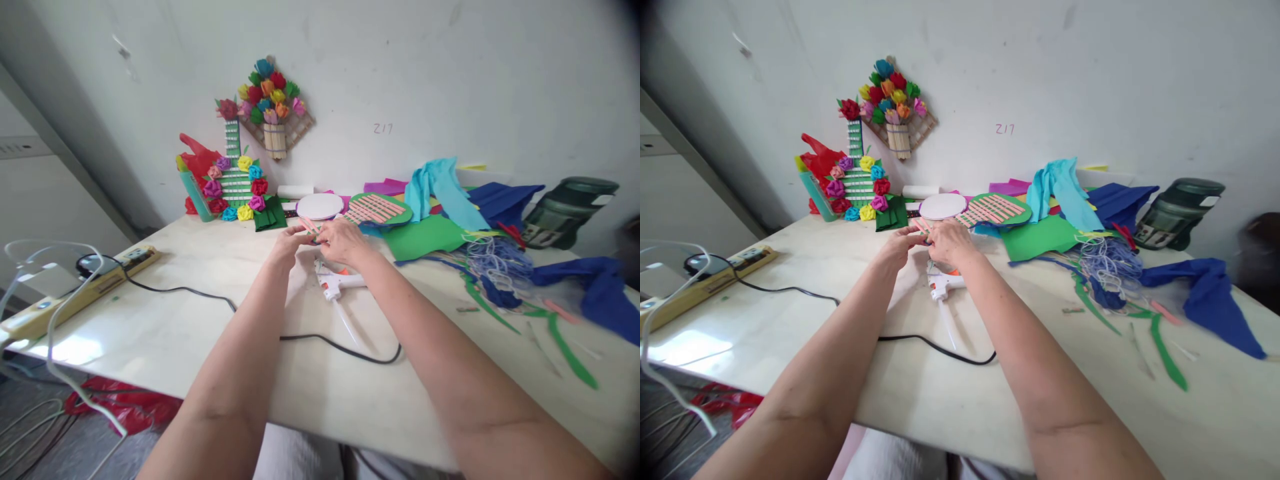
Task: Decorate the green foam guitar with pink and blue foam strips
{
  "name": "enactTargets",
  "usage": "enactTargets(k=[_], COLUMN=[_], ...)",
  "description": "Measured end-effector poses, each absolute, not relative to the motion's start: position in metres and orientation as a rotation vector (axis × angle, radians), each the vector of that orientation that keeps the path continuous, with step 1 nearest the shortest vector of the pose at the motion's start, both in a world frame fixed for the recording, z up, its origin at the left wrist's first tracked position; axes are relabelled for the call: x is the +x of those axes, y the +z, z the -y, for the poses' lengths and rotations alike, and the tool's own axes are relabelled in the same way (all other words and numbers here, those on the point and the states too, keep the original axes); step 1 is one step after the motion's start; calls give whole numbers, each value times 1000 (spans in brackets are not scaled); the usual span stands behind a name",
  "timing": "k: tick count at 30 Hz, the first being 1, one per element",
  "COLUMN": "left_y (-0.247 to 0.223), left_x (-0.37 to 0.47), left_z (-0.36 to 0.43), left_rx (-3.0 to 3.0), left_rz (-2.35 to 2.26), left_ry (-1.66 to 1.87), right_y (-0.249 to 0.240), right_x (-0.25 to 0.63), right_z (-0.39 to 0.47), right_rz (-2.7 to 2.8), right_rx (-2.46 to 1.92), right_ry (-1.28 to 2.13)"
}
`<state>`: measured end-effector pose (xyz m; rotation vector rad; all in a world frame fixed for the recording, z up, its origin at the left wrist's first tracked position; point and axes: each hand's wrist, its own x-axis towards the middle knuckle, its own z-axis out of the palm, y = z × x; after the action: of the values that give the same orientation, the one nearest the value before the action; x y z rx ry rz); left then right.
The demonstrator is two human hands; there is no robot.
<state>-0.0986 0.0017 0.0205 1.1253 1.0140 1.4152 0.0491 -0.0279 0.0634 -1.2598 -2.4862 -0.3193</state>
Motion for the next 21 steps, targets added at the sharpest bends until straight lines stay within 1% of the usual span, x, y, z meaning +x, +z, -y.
enactTargets(k=[5,9,15,21], left_y=[19,18,22,26], left_x=[-100,-101,-99,-100], left_z=[-5,-6,-1,-1], left_rx=[1081,1074,991,989], left_rz=[-1078,-1093,-1090,-1268], left_ry=[1437,1445,1438,1324], right_y=[58,61,68,58], right_x=[50,54,66,74], right_z=[22,19,29,30], right_rz=[2430,2196,1814,1658], right_rx=[-1175,-1169,-1585,-1749], right_ry=[-241,-144,1,318])
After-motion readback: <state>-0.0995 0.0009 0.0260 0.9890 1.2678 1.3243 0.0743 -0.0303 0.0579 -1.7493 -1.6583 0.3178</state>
